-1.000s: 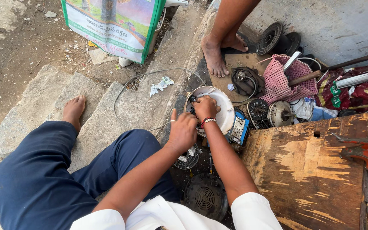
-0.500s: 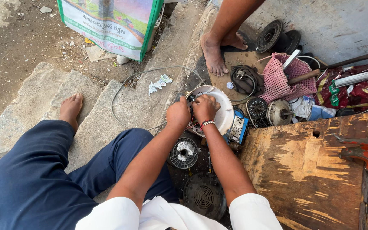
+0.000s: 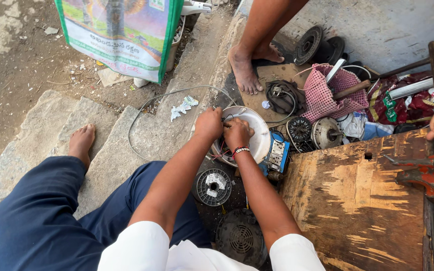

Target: The person sits on the ground repairing an electric mixer/fan motor. They disassemble the housing, remove the fan cover and blade, handle the motor windings and wiring inside the dome-shaped body, connect the motor to a blue power supply unit to test it, and finally pick up the power cord with plug.

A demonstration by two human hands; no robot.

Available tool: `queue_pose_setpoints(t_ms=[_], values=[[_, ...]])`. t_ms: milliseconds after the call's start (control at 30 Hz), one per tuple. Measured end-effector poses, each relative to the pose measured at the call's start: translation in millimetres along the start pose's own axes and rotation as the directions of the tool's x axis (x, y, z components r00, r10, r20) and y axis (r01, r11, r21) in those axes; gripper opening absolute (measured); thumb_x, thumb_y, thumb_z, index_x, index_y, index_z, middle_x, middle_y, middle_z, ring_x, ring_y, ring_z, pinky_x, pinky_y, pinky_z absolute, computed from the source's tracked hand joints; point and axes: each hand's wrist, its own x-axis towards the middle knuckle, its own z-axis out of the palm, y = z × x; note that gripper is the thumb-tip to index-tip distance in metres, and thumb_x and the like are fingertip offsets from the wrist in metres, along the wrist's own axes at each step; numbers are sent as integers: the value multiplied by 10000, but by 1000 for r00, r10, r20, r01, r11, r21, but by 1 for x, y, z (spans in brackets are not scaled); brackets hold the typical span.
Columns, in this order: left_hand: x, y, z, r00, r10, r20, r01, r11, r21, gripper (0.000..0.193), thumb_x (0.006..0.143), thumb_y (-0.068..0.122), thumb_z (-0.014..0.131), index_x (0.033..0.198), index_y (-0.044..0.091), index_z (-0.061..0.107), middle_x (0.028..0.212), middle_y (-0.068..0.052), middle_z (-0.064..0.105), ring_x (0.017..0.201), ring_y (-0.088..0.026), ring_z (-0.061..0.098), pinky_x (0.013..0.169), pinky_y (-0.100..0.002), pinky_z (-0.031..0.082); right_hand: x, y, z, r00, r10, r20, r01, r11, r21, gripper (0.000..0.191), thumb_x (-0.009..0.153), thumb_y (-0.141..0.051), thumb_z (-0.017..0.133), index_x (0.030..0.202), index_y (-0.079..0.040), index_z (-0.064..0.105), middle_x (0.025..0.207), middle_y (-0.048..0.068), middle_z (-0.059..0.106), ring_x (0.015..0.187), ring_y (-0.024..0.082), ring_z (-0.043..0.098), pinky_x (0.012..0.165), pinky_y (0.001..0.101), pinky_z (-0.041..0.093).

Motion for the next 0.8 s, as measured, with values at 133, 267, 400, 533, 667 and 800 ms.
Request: queue_pose_setpoints(t_ms=[133,267,400,533,667,800], values=[[8,1,5,1000,7,-8,-8,1000,-9,186,820,116,666,996,56,677,1055,-236,657,945,-434,690,811,-510,570,5,3,2,999,25,20,-24,1000,-18,116,785,-293,739,847,-258,831,1085,-84,740,1139,234,582,966,531,328],[9,-2,10,1000,18,-7,-18,1000,6,212,807,100,658,1012,49,676,1068,-231,655,945,-432,692,810,-505,574,3,6,6,998,-58,-30,57,998,-33,120,815,-308,742,805,-225,828,1067,-34,732,1131,258,573,968,546,301],[12,-2,14,1000,8,-11,-7,1000,21,215,803,111,660,1012,70,684,1067,-216,656,959,-424,690,820,-506,571,2,10,8,990,-119,-74,118,993,-23,124,819,-294,747,798,-187,806,1028,-33,738,1130,255,577,991,514,299],[9,-1,13,1000,-16,2,16,1000,18,232,798,134,670,1025,88,681,1063,-189,655,948,-416,686,800,-515,563,2,13,7,988,-149,-51,145,987,-72,88,809,-244,748,809,-167,793,1030,-29,735,1120,253,580,974,511,301],[6,-1,16,999,-34,0,34,999,-7,239,804,150,671,1039,108,683,1039,-175,660,943,-402,688,797,-511,562,0,16,8,978,-191,-79,187,981,-51,73,805,-213,740,815,-154,782,1028,-27,736,1139,251,580,966,496,311],[6,-3,19,999,-42,-18,42,999,8,220,809,167,678,1021,108,686,1033,-176,659,942,-401,688,793,-515,560,-1,17,10,966,-231,-117,225,972,-62,77,787,-200,741,827,-147,780,1041,-17,734,1142,255,576,962,491,313]])
